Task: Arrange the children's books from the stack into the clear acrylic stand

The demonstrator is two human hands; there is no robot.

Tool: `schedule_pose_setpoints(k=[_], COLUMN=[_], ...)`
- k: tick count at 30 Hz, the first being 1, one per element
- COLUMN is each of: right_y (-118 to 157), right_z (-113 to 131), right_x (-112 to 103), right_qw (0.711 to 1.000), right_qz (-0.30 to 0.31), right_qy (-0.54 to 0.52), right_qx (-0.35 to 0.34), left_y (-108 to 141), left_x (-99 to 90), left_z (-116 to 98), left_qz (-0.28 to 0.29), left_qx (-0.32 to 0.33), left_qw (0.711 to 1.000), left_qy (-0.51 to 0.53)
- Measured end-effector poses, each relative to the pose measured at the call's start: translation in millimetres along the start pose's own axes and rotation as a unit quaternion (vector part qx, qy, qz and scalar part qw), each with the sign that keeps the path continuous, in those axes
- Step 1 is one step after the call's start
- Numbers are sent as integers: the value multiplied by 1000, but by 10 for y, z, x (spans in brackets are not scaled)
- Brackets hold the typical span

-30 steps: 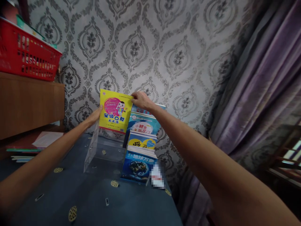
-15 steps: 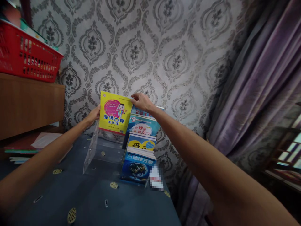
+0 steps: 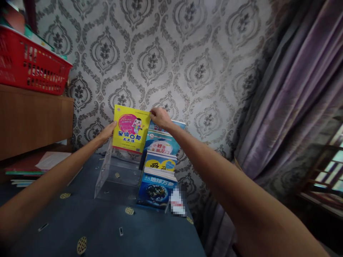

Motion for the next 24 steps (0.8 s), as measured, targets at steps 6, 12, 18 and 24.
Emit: schedule_pose_setpoints(k=[6, 12, 18, 24], right_y=[-38, -55, -50, -40], right_z=[-39, -68, -98, -153], right_x=[33, 27, 9, 15], right_qw=[999, 999, 999, 999], right_qz=[-15, -31, -21, -32], right_qy=[-21, -25, -31, -19], right_qx=[33, 29, 21, 13], left_y=[-77, -80, -51, -38], left_x=[-22, 0, 17, 39], left_z=[75, 85, 81, 68], left_qz=[4, 21, 30, 33], left_qx=[-3, -10, -12, -9], left_qw=[1000, 1000, 999, 999], left_qy=[7, 0, 2, 4])
Point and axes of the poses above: each hand's wrist, its own y-axis away from the middle knuckle, its own x-axis out of the palm, z = x × y, the point moved 6 cm from there along -y, towards the middle knuckle, and after that the axes turned 15 degrees about -x, right-handed, at the moved point
